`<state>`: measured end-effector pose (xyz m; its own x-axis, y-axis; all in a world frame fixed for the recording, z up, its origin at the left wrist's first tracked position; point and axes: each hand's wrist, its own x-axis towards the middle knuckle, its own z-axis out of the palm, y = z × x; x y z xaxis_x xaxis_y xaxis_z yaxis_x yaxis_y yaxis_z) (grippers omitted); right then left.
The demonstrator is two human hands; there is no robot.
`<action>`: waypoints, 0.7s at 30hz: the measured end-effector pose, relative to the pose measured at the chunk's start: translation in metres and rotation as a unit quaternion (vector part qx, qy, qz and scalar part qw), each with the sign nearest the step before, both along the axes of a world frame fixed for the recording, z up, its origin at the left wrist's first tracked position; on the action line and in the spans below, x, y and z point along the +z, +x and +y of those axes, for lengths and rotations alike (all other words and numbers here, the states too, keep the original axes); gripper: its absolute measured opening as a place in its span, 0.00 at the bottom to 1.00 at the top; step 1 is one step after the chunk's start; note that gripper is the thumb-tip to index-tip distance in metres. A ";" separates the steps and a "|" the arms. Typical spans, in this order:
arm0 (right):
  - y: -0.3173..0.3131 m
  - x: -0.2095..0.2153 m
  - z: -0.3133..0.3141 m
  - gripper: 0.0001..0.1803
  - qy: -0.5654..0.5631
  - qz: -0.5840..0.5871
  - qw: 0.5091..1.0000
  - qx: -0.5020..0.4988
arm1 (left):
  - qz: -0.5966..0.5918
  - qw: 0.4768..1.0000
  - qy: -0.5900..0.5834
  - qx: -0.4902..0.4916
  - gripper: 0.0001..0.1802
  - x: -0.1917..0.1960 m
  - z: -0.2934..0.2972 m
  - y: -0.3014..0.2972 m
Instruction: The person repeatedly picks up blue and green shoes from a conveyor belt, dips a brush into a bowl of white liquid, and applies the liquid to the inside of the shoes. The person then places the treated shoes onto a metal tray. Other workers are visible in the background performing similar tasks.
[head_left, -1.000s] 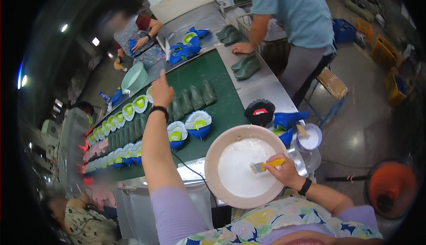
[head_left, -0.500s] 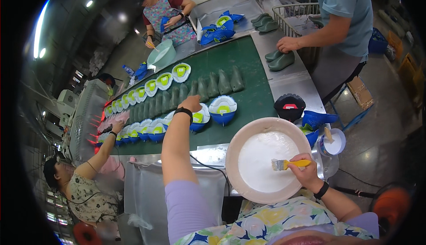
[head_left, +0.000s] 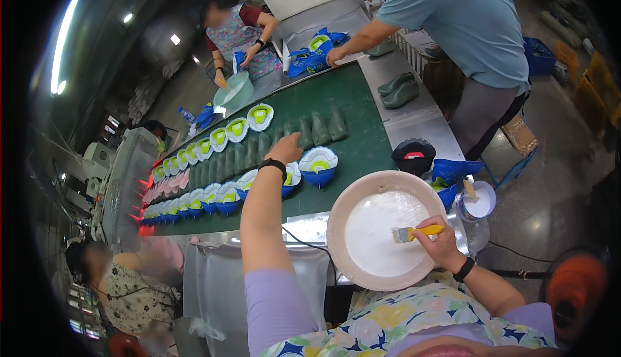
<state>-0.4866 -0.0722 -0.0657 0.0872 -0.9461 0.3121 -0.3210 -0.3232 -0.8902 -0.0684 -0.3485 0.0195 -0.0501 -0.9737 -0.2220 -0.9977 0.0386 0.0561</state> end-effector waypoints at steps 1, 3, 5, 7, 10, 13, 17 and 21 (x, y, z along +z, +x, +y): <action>0.001 -0.001 0.000 0.13 -0.005 0.002 1.000 0.001 | 0.009 1.000 -0.006 -0.005 0.36 -0.006 -0.002 0.004; 0.002 -0.002 -0.001 0.13 -0.015 0.006 1.000 0.000 | 0.004 1.000 0.010 0.008 0.38 -0.011 -0.003 0.006; 0.002 -0.002 -0.001 0.13 -0.012 0.004 1.000 0.001 | 0.000 1.000 -0.004 0.018 0.42 -0.016 -0.004 0.006; 0.003 -0.004 -0.001 0.13 -0.008 0.001 1.000 0.003 | -0.004 0.999 -0.046 0.027 0.46 -0.026 -0.003 0.004; 0.003 -0.008 0.000 0.14 -0.002 -0.003 1.000 0.004 | 0.090 0.979 -0.181 0.009 0.57 -0.034 -0.005 -0.003; 0.001 -0.011 -0.002 0.15 0.006 0.002 1.000 0.002 | 0.147 0.963 -0.224 -0.031 0.58 -0.047 -0.003 -0.043; 0.002 -0.011 -0.002 0.14 0.011 0.006 1.000 -0.006 | 0.082 0.988 -0.001 -0.133 0.45 -0.093 0.013 -0.092; 0.001 -0.010 -0.003 0.13 0.025 -0.005 1.000 -0.009 | -0.009 0.989 -0.061 -0.133 0.25 -0.111 0.031 -0.103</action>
